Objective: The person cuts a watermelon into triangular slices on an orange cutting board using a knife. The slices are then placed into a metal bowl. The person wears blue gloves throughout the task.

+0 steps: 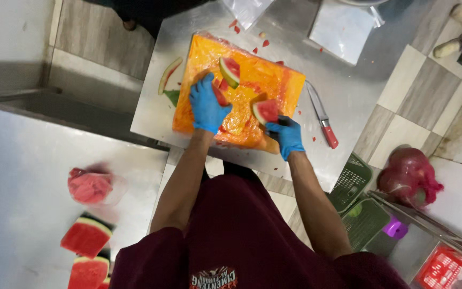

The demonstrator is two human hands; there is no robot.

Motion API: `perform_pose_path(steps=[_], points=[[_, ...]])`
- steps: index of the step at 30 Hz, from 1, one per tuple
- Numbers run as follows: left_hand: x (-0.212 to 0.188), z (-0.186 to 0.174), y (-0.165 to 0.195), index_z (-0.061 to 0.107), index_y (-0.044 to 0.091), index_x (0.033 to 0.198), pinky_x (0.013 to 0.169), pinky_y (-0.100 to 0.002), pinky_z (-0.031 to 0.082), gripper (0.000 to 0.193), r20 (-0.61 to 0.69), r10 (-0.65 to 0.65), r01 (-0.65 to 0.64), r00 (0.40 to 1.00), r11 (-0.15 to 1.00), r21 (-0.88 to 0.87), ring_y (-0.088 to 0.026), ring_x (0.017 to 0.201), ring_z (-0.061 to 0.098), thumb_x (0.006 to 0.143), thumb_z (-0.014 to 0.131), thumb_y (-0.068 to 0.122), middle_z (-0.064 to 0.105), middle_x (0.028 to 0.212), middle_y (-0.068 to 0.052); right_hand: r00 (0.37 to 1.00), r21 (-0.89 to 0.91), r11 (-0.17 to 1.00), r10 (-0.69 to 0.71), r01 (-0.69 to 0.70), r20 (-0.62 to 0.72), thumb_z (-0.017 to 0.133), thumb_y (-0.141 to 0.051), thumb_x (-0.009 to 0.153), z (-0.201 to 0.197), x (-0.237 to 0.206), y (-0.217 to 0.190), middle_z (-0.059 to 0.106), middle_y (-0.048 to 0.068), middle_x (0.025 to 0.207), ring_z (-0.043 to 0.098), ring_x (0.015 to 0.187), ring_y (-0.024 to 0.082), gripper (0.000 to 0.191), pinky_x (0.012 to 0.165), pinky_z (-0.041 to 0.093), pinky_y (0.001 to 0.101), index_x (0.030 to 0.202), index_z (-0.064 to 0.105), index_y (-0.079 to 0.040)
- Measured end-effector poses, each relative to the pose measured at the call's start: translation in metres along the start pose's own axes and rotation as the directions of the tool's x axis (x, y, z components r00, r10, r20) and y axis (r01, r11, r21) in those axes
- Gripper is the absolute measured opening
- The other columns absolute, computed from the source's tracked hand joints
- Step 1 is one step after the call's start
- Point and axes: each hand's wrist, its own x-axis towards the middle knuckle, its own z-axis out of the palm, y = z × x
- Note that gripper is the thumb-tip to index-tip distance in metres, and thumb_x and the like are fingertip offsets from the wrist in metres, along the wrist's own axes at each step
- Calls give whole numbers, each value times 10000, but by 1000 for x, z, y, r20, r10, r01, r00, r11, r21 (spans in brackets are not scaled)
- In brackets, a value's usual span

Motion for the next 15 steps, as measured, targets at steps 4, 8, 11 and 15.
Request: perform_pose_path(steps=[4,8,11,15], points=[[-21,-4,13,370,50,1547,1093,-460,467,1065,-70,44,-63,997,952,-298,-424,1300,497,645,923,175,449,1423,-261,908,-20,919,-392,394,-148,805,44,809,-53,50,-101,739,133,979,732,786,210,327,728,656,369,1115,691,48],[-25,-3,82,336,13,1543,1084,-475,459,1145,76,250,-196,965,886,-421,-414,1297,503,603,961,205,474,1434,-226,457,-442,511,-859,737,-231,886,-24,782,-63,136,-238,761,96,1067,713,931,162,453,849,590,303,1178,670,24],[32,29,164,282,17,1594,1074,-457,501,1175,141,330,-189,933,786,-589,-398,1322,525,638,936,216,458,1475,-223,504,-473,571,-819,671,-275,908,-103,783,-60,185,-306,760,113,1029,693,906,184,439,832,581,314,1141,680,10],[176,92,265,258,40,1572,1071,-455,493,1268,83,224,-180,971,913,-365,-427,1267,530,553,988,237,469,1388,-258,565,-845,458,-789,276,-243,914,-283,835,-77,210,-340,723,174,1002,739,913,341,453,866,560,423,1124,689,-16]])
